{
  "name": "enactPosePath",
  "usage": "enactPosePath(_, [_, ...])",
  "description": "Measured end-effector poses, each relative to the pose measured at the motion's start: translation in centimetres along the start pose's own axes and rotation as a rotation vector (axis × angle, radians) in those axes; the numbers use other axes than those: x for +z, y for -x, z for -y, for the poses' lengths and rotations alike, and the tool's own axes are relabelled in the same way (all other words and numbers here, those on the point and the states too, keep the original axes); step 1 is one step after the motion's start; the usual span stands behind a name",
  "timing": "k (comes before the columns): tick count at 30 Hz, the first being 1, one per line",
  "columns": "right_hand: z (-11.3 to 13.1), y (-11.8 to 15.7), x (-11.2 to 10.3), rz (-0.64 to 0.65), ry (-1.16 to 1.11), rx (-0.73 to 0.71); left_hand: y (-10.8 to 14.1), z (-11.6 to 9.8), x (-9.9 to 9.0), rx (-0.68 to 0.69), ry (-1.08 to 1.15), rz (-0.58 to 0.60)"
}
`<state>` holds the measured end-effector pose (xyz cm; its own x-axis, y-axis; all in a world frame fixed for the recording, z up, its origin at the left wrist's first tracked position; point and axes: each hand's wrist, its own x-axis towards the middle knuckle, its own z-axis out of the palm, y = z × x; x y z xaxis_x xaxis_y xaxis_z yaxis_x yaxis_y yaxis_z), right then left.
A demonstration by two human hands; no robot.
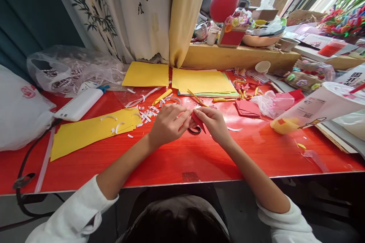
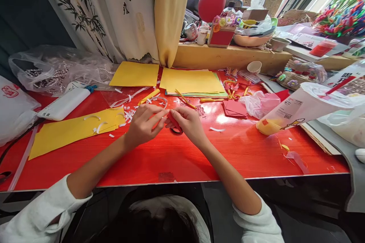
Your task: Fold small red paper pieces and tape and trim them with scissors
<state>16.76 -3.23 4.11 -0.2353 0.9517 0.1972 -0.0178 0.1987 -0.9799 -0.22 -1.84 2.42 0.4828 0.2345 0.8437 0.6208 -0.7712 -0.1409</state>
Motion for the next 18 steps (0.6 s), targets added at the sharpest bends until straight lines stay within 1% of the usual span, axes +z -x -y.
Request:
enactPosePath(2, [0.06, 0.04, -0.08, 0.019, -0.021, 0.006, -0.15, -0.16, 0.05, -0.159, 0.094, -0.017])
enactPosePath(4, [0.2, 0.08, -0.12, 0.023, -0.023, -0.005, -0.25, -0.4, 0.11, -0.239, 0.181, -0.013])
enactPosePath(9, [0.44, 0.09, -0.1, 0.034, -0.021, -0.018, -0.28, -0.73, 0.06, -0.272, 0.285, 0.021])
enactPosePath(12, [0.44, 0.1, -0.22, 0.068, -0.027, -0.007, -0.36, -0.74, -0.12, -0.292, 0.34, 0.022])
enactPosePath(15, [0.46, 0.07, -0.52, 0.119, -0.047, 0.034, -0.5, -0.69, -0.26, -0.306, 0.402, 0.038])
enactPosePath(17, [0.52, 0.02, -0.72, 0.151, -0.049, 0.063, -0.66, -0.6, -0.25, -0.346, 0.466, 0.058])
enactPosePath(18, [0.55, -0.01, -0.78, 0.16, -0.039, 0.067, -0.76, -0.53, -0.21, -0.393, 0.504, 0.068])
